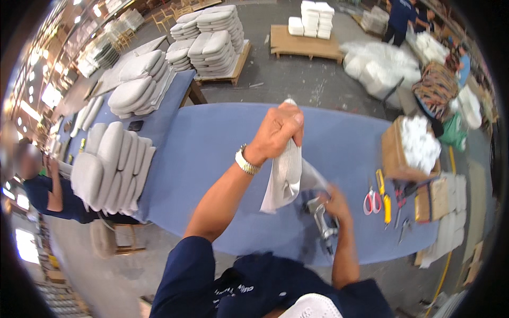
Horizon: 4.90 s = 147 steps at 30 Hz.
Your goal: The person staples fabric onto cushion cores using a pneumatic staple gun, trims excess fabric with a utility knife, and stacks the finished cushions. They handle multiple cushion cores and fabric pieces throughout the process.
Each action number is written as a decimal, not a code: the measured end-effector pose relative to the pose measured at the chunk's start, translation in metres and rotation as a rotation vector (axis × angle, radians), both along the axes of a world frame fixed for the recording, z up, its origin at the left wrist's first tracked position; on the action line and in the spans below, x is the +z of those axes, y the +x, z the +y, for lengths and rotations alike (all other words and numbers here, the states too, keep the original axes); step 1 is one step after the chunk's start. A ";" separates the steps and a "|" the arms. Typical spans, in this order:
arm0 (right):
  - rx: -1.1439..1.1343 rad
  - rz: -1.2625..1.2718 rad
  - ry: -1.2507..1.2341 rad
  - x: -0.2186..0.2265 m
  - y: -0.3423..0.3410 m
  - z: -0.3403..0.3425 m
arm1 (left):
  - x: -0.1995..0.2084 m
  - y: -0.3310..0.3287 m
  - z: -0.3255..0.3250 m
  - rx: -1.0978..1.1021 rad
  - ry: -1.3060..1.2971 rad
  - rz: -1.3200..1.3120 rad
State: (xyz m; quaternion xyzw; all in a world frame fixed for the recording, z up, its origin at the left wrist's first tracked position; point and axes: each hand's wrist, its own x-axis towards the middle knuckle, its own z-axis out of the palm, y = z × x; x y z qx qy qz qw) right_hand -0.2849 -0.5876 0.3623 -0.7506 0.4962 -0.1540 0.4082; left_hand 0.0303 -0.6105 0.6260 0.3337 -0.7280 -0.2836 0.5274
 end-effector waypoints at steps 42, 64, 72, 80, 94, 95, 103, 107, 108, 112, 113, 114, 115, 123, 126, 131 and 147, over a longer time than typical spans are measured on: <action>-0.051 -0.725 0.207 0.097 0.140 -0.055 | -0.038 -0.034 0.245 0.565 0.167 -0.185; -0.028 -0.784 0.095 -0.013 0.194 0.014 | -0.068 0.010 0.382 1.126 0.559 -0.151; -0.157 -1.087 0.934 -0.094 0.190 -0.002 | -0.096 -0.022 0.425 1.184 0.407 -0.225; -0.262 -1.091 0.635 -0.060 0.190 -0.041 | -0.130 -0.048 0.425 1.298 0.468 0.065; 0.333 -0.343 -0.741 0.252 0.180 0.051 | -0.070 -0.057 0.239 1.061 0.107 -0.126; 0.361 -0.314 -0.731 0.258 0.170 0.059 | -0.058 -0.055 0.238 1.029 0.087 -0.162; 0.521 -0.341 -0.389 0.267 0.105 0.097 | -0.079 0.005 0.256 1.119 0.083 -0.053; 0.541 -0.438 -0.203 0.233 0.096 0.114 | -0.119 0.046 0.264 1.226 0.004 0.210; 0.557 -0.473 -0.165 0.222 0.097 0.118 | -0.127 0.056 0.265 1.234 0.017 0.245; 0.570 -0.579 -0.095 0.198 0.112 0.137 | -0.135 0.072 0.280 1.252 0.134 0.328; 0.578 -0.563 -0.096 0.199 0.110 0.135 | -0.121 0.062 0.277 1.271 0.089 0.335; 0.586 -0.548 -0.095 0.199 0.108 0.133 | -0.106 0.049 0.274 1.291 0.044 0.342; 0.603 -0.543 -0.092 0.199 0.110 0.132 | -0.085 0.038 0.276 1.320 -0.008 0.340; 0.679 -0.462 -0.201 0.196 0.099 0.136 | -0.010 -0.036 0.261 0.961 -0.332 -0.522; 0.660 -0.413 -0.224 0.190 0.091 0.149 | -0.015 -0.023 0.248 0.930 -0.416 -0.475; 0.487 -0.463 -0.259 0.177 0.105 0.168 | -0.006 0.004 0.228 0.684 -0.372 -0.481; -0.143 -0.360 -0.719 0.181 0.256 0.175 | -0.064 0.117 0.206 0.584 -0.125 0.062</action>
